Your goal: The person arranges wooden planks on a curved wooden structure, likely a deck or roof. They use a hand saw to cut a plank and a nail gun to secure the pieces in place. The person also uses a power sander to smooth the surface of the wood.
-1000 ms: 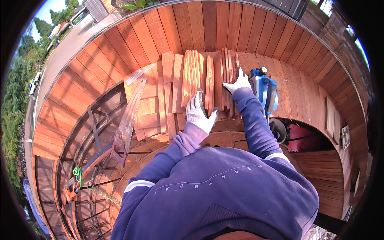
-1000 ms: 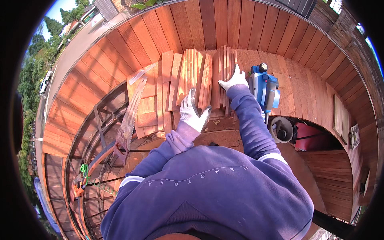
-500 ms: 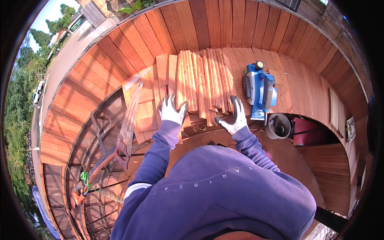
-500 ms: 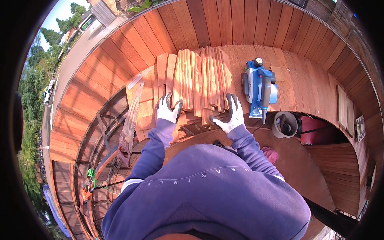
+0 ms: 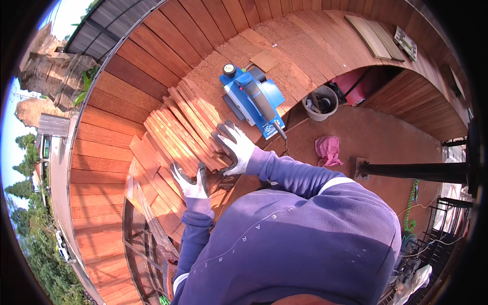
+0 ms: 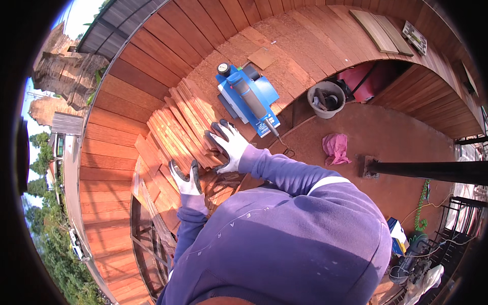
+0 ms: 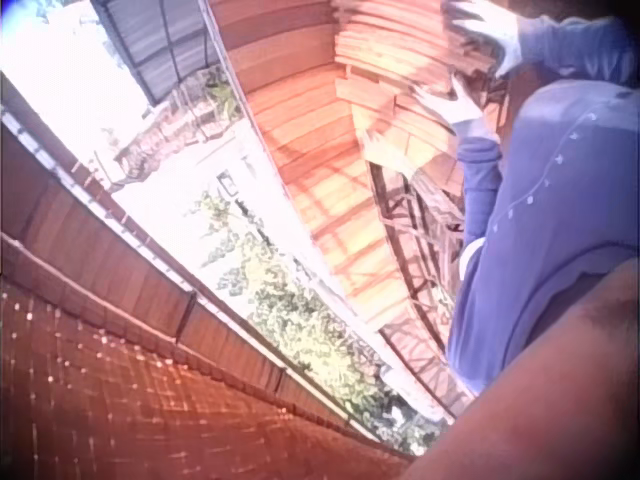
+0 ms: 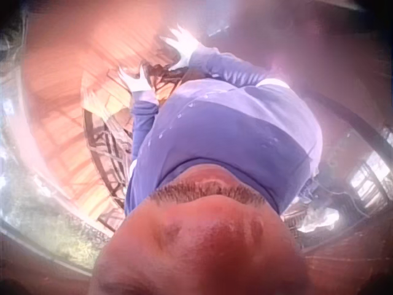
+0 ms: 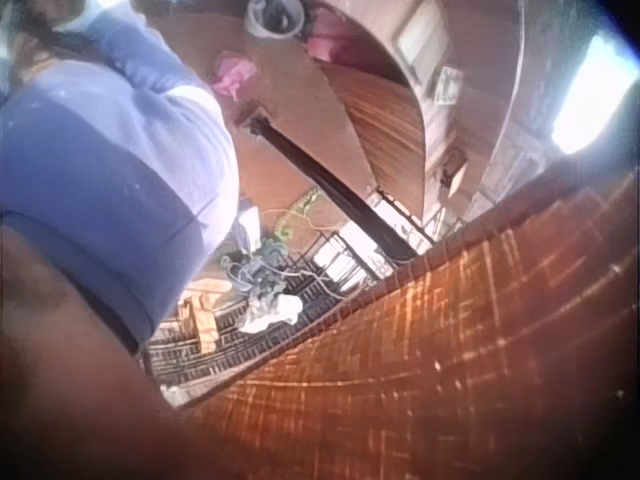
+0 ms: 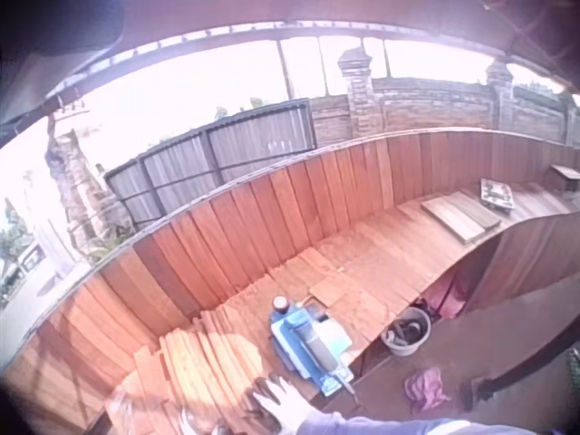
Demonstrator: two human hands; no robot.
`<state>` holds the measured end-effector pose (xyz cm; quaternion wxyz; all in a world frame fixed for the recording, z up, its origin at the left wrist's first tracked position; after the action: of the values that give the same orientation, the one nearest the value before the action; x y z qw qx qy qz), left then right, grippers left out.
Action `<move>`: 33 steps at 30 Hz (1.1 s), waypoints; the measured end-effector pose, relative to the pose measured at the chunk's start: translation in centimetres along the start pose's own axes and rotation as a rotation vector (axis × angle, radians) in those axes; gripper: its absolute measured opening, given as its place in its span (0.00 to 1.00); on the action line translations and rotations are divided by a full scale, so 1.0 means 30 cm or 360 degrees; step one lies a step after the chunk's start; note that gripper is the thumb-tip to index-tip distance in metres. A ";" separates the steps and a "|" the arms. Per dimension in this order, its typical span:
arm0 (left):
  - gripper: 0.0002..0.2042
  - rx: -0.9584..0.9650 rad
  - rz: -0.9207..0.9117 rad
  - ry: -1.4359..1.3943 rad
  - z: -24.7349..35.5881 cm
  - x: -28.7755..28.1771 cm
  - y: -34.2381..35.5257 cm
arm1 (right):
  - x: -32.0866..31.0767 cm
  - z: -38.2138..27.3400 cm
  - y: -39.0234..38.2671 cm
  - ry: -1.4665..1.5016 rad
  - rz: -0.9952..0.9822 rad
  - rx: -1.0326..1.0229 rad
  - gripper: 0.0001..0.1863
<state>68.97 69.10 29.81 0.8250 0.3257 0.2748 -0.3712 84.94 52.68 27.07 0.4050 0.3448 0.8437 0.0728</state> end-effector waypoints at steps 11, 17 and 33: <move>0.26 0.0247 0.0006 0.0169 -0.019 0.087 0.059 | -0.007 -0.021 -0.021 -0.0399 0.0010 0.0180 0.50; 0.40 0.0588 -0.0205 0.0515 0.117 0.077 0.002 | 0.017 -0.018 -0.315 -0.0110 -0.0268 0.0215 0.33; 0.19 0.0355 -0.1457 -0.1240 0.261 -0.032 -0.317 | 0.489 -0.364 -2.181 0.0033 -0.0308 0.3566 0.30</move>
<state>62.54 58.84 32.28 0.5826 0.0992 0.0244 -0.8063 36.35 14.61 -1.31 -0.1363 0.4468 0.4597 -0.7553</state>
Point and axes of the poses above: each hand's wrist, its own y-axis towards the middle knuckle, its own x-axis out of the palm, z = x × y, the point moved 2 cm from there along y, towards the middle knuckle, and after that the axes turned 4 degrees about -y, right-handed, at the moved point
